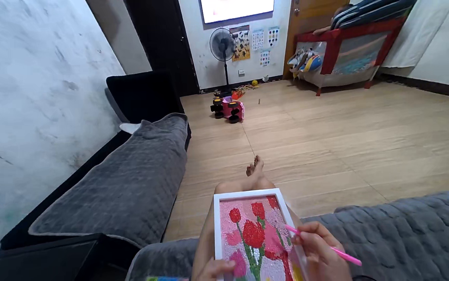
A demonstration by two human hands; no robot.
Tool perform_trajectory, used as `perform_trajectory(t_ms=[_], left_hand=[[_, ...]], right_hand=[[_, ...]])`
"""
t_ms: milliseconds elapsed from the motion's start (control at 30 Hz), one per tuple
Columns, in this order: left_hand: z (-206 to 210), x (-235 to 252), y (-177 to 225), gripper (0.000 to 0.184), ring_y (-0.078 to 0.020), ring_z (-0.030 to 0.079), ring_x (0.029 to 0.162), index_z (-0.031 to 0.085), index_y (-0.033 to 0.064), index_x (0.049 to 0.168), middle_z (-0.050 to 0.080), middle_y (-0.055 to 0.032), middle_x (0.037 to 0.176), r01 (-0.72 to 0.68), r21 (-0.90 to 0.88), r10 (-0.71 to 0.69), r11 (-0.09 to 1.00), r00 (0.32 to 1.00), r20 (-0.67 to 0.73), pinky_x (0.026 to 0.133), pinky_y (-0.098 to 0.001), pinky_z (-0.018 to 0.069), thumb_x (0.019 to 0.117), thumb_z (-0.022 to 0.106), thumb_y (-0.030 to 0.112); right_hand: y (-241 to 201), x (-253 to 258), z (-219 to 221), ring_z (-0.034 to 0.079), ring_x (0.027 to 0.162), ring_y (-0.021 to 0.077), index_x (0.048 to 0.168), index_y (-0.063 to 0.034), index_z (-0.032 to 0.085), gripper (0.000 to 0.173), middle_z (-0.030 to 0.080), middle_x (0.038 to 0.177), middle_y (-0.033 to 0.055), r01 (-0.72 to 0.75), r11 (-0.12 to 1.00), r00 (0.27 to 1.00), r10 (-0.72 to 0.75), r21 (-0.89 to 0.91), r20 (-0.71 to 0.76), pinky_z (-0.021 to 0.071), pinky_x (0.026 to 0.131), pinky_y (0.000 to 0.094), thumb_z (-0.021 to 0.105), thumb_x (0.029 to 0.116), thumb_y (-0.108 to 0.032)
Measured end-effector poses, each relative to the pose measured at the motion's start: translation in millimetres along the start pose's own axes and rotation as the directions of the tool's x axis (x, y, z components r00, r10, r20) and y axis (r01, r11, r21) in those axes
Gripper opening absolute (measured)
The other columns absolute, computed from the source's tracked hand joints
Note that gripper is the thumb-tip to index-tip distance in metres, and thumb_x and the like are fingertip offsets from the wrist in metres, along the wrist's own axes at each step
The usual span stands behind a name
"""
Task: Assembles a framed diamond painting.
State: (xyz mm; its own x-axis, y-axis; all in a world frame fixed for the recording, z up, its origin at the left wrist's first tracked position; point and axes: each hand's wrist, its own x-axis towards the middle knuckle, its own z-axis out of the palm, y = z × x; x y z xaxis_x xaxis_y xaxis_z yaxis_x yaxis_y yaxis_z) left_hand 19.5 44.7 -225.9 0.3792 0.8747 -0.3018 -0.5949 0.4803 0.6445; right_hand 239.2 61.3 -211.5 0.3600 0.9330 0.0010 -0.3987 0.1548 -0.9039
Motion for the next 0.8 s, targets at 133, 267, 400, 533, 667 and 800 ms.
perform_trajectory(t_ms=[133, 267, 400, 533, 667, 800], left_hand=[[-26.4, 46.7, 0.1, 0.02, -0.0199, 0.076, 0.088, 0.065, 0.0103, 0.107, 0.077, -0.0104, 0.095, 0.049, 0.025, -0.049, 0.998, 0.999, -0.002, 0.08, -0.0391, 0.0635, 0.0887, 0.059, 0.007], [-40.3, 56.4, -4.1, 0.019, -0.0214, 0.076, 0.089, 0.064, 0.0092, 0.108, 0.077, -0.012, 0.096, 0.102, -0.02, -0.102, 0.995, 0.995, 0.006, 0.081, -0.0398, 0.0634, 0.091, 0.055, 0.007], [-39.9, 49.9, -3.2, 0.019, -0.0221, 0.077, 0.089, 0.068, 0.0104, 0.105, 0.078, -0.0128, 0.097, 0.11, -0.05, -0.11, 0.993, 0.994, -0.002, 0.081, -0.0402, 0.0637, 0.0884, 0.06, 0.007], [-41.4, 49.6, -4.5, 0.02, -0.0218, 0.077, 0.086, 0.064, 0.0092, 0.107, 0.077, -0.0122, 0.094, 0.106, -0.027, -0.107, 0.994, 0.994, -0.038, 0.079, -0.0395, 0.0641, 0.0873, 0.061, 0.009], [-41.0, 47.5, -4.4, 0.023, -0.0223, 0.077, 0.086, 0.062, 0.0086, 0.109, 0.077, -0.0127, 0.093, 0.093, -0.029, -0.094, 0.995, 0.995, -0.018, 0.078, -0.0395, 0.0644, 0.0857, 0.064, 0.01], [-42.3, 48.8, -5.6, 0.024, -0.0218, 0.077, 0.087, 0.062, 0.0091, 0.111, 0.077, -0.0121, 0.095, 0.084, -0.014, -0.084, 0.996, 0.996, -0.007, 0.079, -0.039, 0.0641, 0.0869, 0.066, 0.011]], right_hand=[[34.0, 26.1, 0.4, 0.059, 0.055, 0.0001, 0.08, -0.0086, 0.062, 0.02, 0.064, 0.064, -0.0062, 0.029, 0.999, 0.998, -0.031, -0.036, -0.051, 0.0484, 0.052, 0.0153, 0.046, 0.0851, 0.003], [45.6, 34.5, -0.2, 0.057, 0.055, 0.0009, 0.078, -0.0085, 0.061, 0.017, 0.063, 0.064, -0.0055, 0.045, 0.995, 0.998, -0.049, -0.088, -0.04, 0.0465, 0.051, 0.0155, 0.048, 0.0836, 0.002], [50.2, 33.9, 2.2, 0.056, 0.052, 0.0, 0.079, -0.0087, 0.062, 0.014, 0.062, 0.064, -0.0058, 0.052, 0.99, 0.998, -0.054, -0.13, -0.013, 0.0435, 0.046, 0.0151, 0.052, 0.0816, 0.0], [51.1, 33.7, 2.9, 0.057, 0.055, 0.0009, 0.078, -0.0085, 0.063, 0.015, 0.062, 0.064, -0.0062, 0.05, 0.987, 0.999, -0.052, -0.155, -0.015, 0.0461, 0.051, 0.0158, 0.052, 0.0816, 0.0], [49.8, 33.0, 3.9, 0.055, 0.052, 0.0001, 0.078, -0.0081, 0.063, 0.015, 0.061, 0.063, -0.0062, 0.038, 0.987, 0.999, -0.039, -0.156, -0.006, 0.0437, 0.047, 0.0148, 0.051, 0.082, 0.001], [49.7, 32.8, 3.0, 0.056, 0.052, 0.0004, 0.078, -0.0082, 0.062, 0.015, 0.061, 0.063, -0.0059, 0.028, 0.985, 0.999, -0.03, -0.169, -0.012, 0.0443, 0.047, 0.0148, 0.051, 0.0829, 0.001]])
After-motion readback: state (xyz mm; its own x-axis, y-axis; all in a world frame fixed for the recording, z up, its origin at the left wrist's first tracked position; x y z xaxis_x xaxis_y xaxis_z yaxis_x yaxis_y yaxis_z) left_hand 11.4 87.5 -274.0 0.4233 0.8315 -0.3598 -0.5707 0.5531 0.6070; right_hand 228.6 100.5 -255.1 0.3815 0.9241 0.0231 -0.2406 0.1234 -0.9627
